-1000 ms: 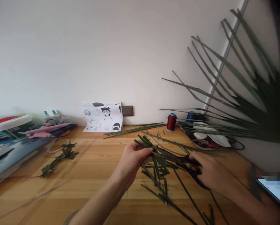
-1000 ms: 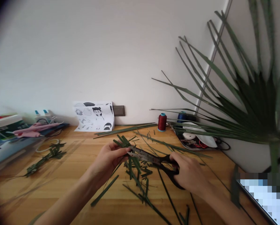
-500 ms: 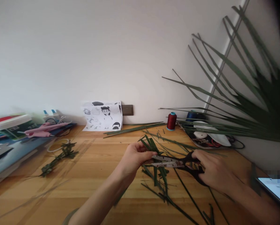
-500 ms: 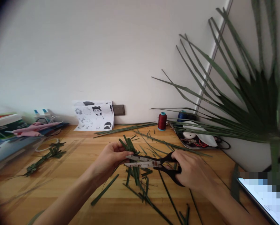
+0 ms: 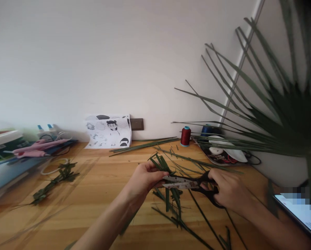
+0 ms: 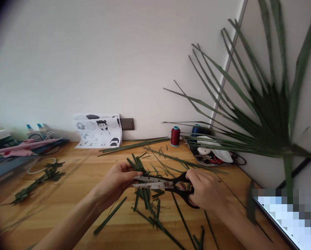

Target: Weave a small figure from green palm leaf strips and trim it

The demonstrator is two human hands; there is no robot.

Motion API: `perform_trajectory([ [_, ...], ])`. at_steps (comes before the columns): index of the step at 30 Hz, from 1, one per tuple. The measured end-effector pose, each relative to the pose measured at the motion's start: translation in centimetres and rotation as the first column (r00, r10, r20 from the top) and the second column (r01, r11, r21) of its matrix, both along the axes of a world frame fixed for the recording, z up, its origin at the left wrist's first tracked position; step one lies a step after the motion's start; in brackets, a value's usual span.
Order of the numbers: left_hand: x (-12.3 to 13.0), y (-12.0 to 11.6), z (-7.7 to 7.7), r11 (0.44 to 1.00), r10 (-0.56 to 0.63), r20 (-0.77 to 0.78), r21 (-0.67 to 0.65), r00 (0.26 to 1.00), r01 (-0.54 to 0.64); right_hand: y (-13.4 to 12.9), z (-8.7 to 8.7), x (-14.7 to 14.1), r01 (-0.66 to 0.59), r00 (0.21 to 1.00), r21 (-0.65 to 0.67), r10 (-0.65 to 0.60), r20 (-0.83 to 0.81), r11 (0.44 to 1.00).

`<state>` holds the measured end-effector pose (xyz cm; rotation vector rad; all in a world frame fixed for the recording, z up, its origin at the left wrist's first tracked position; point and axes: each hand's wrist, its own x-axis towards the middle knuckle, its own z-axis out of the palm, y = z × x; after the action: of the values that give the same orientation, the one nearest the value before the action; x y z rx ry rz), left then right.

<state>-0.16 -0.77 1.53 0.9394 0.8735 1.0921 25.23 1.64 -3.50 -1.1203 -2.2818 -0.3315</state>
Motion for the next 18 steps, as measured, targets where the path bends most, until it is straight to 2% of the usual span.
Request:
perform_trajectory([
  [7, 0.0, 0.1, 0.0, 0.999, 0.032, 0.002, -0.043, 0.999, -0.032, 0.0, -0.7, 0.3, -0.013, 0.965, -0.101, -0.014, -0.263, 0.995],
  [9, -0.1, 0.2, 0.0, 0.996, 0.063, 0.044, -0.062, 0.997, -0.060, -0.1, -0.7, -0.3, -0.005, 0.920, -0.151, -0.054, -0.387, 0.988],
  [12, -0.1, 0.2, -0.1, 0.982, 0.172, 0.145, -0.102, 0.974, -0.158, -0.7, -0.1, -2.4, -0.045, 0.809, -0.252, -0.113, -0.577, 0.967],
  [15, 0.0, 0.1, -0.1, 0.966, 0.251, 0.217, -0.113, 0.943, -0.231, -1.5, 1.1, -4.9, -0.211, 0.723, -0.372, -0.111, -0.682, 0.904],
  [18, 0.3, -0.3, -0.1, 0.966, 0.260, 0.266, -0.070, 0.928, -0.250, -2.3, 2.2, -7.1, -0.373, 0.665, -0.460, -0.114, -0.738, 0.806],
])
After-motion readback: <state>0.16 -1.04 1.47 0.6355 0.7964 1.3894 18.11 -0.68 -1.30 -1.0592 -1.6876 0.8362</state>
